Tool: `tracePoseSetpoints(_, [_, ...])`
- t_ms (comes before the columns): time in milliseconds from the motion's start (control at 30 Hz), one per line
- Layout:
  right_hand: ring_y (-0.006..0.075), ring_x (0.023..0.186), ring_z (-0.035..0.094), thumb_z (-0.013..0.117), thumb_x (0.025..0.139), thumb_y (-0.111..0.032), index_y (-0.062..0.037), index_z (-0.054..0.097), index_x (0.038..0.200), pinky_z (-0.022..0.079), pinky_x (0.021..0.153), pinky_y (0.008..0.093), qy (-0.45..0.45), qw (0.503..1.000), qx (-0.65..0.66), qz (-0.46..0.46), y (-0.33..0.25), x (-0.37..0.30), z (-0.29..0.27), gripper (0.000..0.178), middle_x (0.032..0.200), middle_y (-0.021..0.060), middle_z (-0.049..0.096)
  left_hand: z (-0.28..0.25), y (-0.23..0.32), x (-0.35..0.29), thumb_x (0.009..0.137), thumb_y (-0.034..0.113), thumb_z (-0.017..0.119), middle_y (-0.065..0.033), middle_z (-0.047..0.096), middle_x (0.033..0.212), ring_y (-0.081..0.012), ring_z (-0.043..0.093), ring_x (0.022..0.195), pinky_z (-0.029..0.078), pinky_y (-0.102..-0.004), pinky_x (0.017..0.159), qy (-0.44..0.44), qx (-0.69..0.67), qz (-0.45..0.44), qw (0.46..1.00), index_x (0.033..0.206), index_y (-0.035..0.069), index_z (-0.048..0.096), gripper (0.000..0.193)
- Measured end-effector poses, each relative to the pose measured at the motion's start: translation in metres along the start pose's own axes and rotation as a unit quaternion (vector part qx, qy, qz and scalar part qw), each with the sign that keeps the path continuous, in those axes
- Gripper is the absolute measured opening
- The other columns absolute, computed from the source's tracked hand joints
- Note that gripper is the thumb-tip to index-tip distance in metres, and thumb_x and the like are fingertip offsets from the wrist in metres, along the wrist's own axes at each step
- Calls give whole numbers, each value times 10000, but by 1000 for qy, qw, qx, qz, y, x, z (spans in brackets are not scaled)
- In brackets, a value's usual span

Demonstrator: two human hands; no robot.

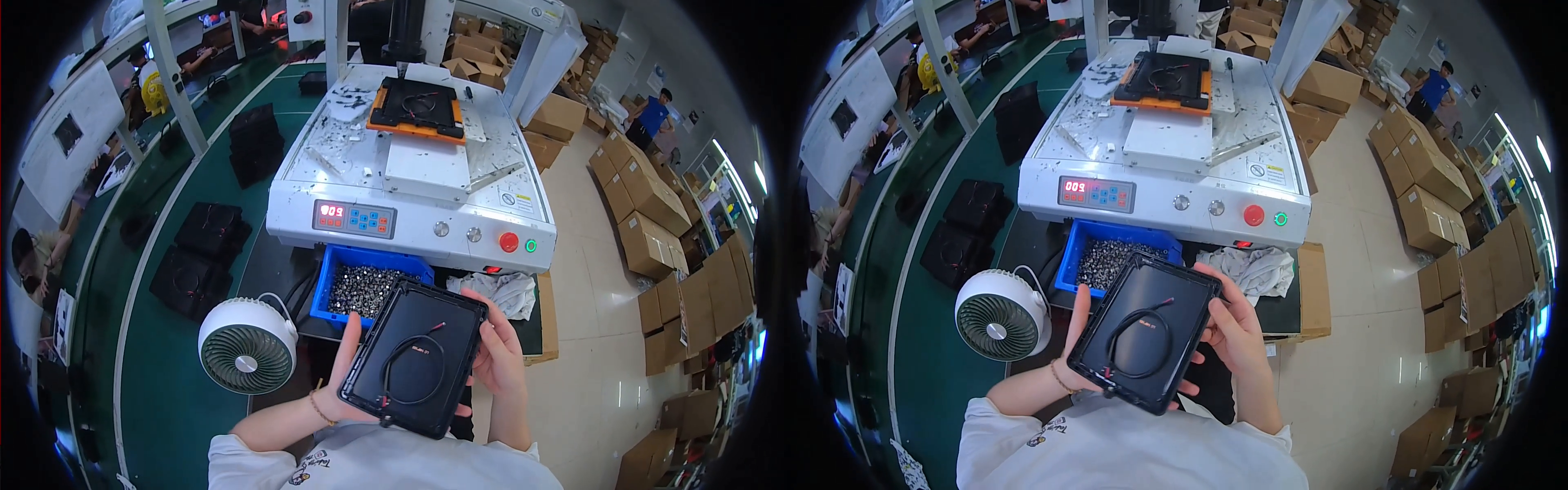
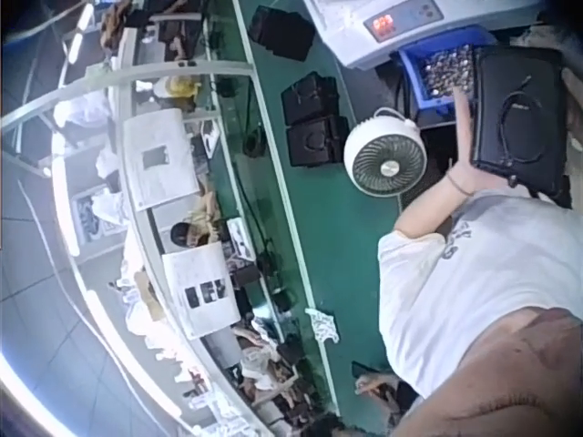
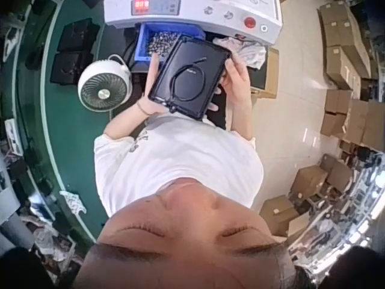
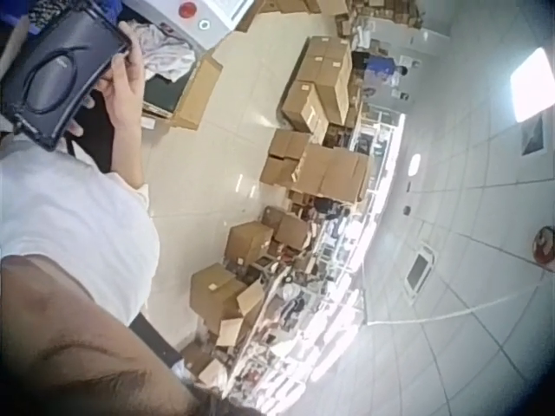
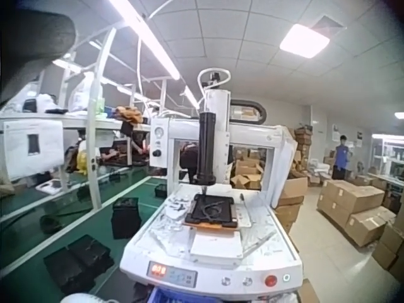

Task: Manually assembling electronic components into plastic housings and processing them through an automated machine.

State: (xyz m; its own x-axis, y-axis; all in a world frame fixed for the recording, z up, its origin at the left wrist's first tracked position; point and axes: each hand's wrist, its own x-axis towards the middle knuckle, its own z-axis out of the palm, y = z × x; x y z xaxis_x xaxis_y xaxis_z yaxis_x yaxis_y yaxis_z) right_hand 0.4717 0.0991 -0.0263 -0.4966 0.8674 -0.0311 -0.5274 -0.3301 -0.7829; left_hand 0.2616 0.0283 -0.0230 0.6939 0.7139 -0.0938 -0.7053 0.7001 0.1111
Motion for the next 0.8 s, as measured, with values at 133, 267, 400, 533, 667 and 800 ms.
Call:
tracePoseSetpoints(133, [96, 872, 527, 591, 910, -21, -41, 449, 1393, 493, 755, 267, 85, 881, -401, -235, -7, 4, -7, 504, 1090, 54, 582, -1, -6, 4, 692, 924, 362, -305, 222, 1514, -610, 277, 1310, 263, -685, 1050, -62, -4, -24, 998, 1551, 214, 117, 1141])
tracePoseSetpoints(267, [204, 934, 492, 760, 681, -25, -126, 745, 946, 437, 766, 291, -114, 678, -669, -283, -37, 2, 19, 284, 1069, 44, 589, -9, -14, 1, 794, 842, 331, -253, 250, 1521, -492, 305, 1359, 258, -614, 1110, -41, 1, 0, 999, 1544, 165, 122, 1032])
tracePoseSetpoints(400, [232, 1011, 467, 750, 717, -93, -150, 707, 915, 390, 866, 335, -183, 596, -737, -260, -42, 7, 34, 211, 1105, -36, 610, -16, -16, 2, 894, 753, 268, -235, 299, 1505, -425, 331, 1374, 278, -544, 1135, -59, 1, -12, 998, 1536, 143, 144, 894])
tracePoseSetpoints(533, [239, 935, 529, 742, 723, -47, -75, 636, 851, 424, 828, 347, -221, 728, -602, -244, -53, 17, 34, 169, 1031, 35, 651, -21, -12, 5, 915, 724, 266, -246, 345, 1476, -422, 397, 1332, 293, -534, 1125, -111, 27, 2, 993, 1523, 107, 182, 870])
tracePoseSetpoints(667, [253, 783, 653, 658, 846, 29, -33, 568, 941, 516, 696, 340, -264, 870, -362, -206, -50, -1, 42, 145, 954, 182, 675, 0, 3, 0, 880, 684, 376, -203, 423, 1423, -364, 476, 1273, 355, -535, 1089, 75, 182, 118, 973, 1456, 45, 325, 862])
tracePoseSetpoints(800, [266, 749, 658, 675, 831, 20, -56, 594, 936, 525, 677, 357, -238, 909, -185, -286, -28, -34, 31, 153, 873, 135, 707, 10, 33, 3, 885, 627, 411, -254, 448, 1376, -405, 480, 1258, 379, -521, 1072, -70, 145, 282, 946, 1442, 7, 324, 839])
